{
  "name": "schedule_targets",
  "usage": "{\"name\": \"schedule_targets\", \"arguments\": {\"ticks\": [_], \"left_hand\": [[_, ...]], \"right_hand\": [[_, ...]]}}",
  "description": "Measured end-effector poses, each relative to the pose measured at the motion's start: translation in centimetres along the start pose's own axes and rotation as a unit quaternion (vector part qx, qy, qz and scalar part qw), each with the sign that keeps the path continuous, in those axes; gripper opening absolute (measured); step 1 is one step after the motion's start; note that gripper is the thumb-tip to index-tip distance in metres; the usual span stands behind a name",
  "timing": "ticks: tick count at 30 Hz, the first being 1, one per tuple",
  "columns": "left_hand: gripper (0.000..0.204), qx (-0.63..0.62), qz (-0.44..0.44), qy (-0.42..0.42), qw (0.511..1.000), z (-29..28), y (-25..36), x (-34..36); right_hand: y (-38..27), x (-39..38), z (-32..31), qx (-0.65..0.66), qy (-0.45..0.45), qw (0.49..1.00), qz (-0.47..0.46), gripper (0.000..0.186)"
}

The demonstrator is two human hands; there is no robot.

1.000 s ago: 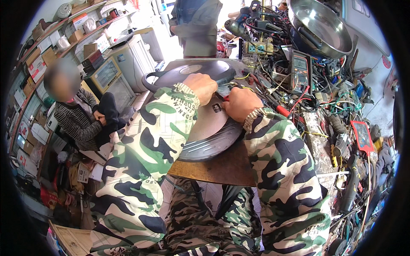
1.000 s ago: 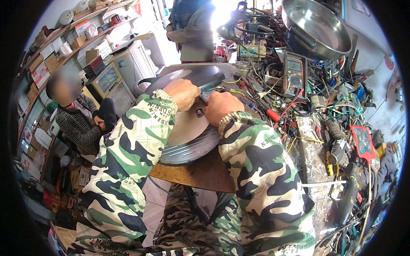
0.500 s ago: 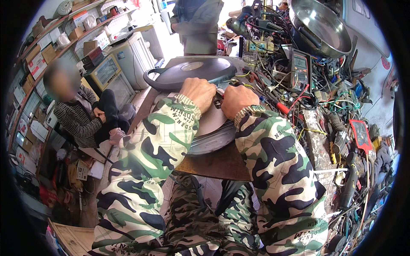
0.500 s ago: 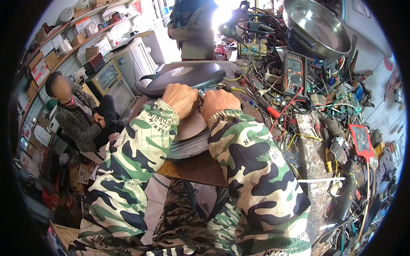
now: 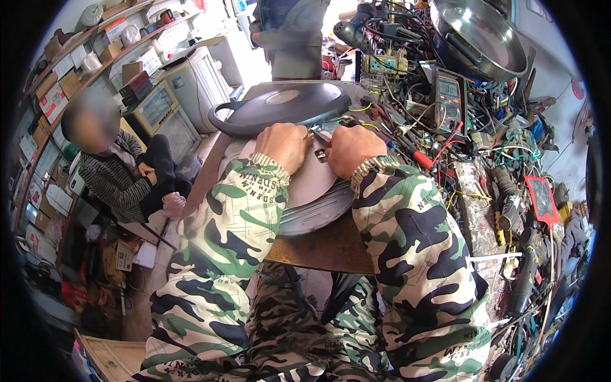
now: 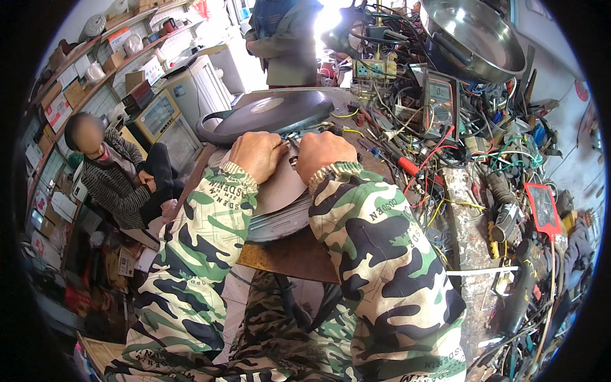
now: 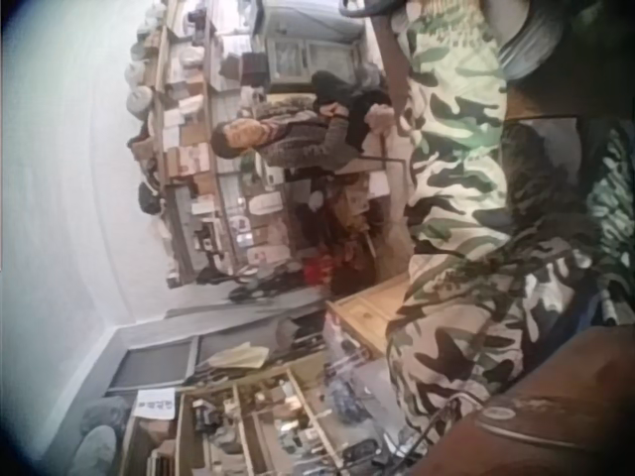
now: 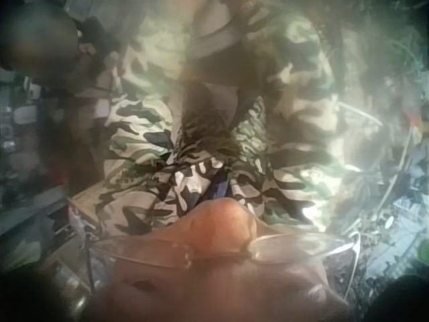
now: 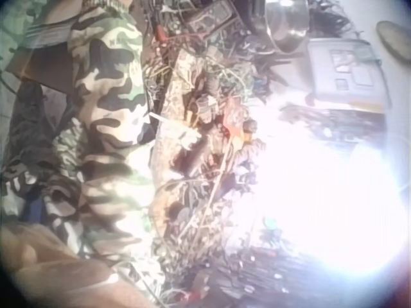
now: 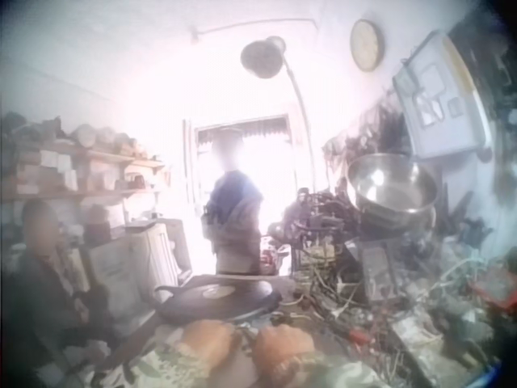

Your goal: The person works on the underside of a round electric appliance, stripping wire ends with pliers and twisting wires together by hand. They repeatedly cut and twist small wire segments while seated at a cluttered workbench.

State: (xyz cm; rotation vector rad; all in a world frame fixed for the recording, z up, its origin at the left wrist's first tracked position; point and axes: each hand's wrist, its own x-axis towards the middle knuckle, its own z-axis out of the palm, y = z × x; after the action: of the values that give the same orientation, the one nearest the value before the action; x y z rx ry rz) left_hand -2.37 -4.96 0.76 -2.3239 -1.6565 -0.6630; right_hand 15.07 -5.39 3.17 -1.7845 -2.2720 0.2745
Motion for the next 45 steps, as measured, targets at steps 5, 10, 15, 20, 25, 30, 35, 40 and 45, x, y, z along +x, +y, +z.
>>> {"name": "schedule_targets", "arguments": {"ticks": [5,10,15,20,25,30,35,40,45], "left_hand": [[0.017,-0.016,0.018,0.012,1.000,0.2,-1.0,-0.4],[0.012,-0.085,0.004,0.007,0.996,0.2,-1.5,-0.4],[0.013,-0.159,-0.007,0.012,0.987,0.4,-2.3,-0.3],[0.019,-0.348,-0.162,-0.086,0.920,0.5,-3.7,-0.5],[0.024,-0.327,-0.143,-0.115,0.927,-0.2,-3.4,-0.3],[0.035,-0.333,-0.162,-0.125,0.921,-0.3,-3.2,0.0],[0.035,-0.342,-0.167,-0.110,0.918,-1.0,-2.8,-0.5],[0.028,-0.344,-0.148,-0.092,0.923,-0.6,-2.5,-0.4],[0.027,-0.370,-0.156,-0.103,0.910,-0.4,-2.1,-0.5]], "right_hand": [[-0.8,-1.0,-1.6,0.008,-0.017,1.000,-0.006,0.037],[0.3,0.2,-0.5,0.017,-0.014,1.000,-0.003,0.038],[0.9,0.3,-0.3,0.026,-0.009,1.000,-0.012,0.038],[1.4,0.4,-1.3,0.040,-0.038,0.998,-0.034,0.029],[3.4,2.2,-2.9,0.101,-0.141,0.984,-0.042,0.053],[6.2,3.3,-3.8,0.144,-0.172,0.970,-0.091,0.046],[6.5,2.4,-4.2,0.147,-0.153,0.960,-0.181,0.039],[5.9,2.5,-4.4,0.130,-0.179,0.962,-0.160,0.037],[5.2,2.3,-4.2,0.134,-0.195,0.961,-0.145,0.038]]}}
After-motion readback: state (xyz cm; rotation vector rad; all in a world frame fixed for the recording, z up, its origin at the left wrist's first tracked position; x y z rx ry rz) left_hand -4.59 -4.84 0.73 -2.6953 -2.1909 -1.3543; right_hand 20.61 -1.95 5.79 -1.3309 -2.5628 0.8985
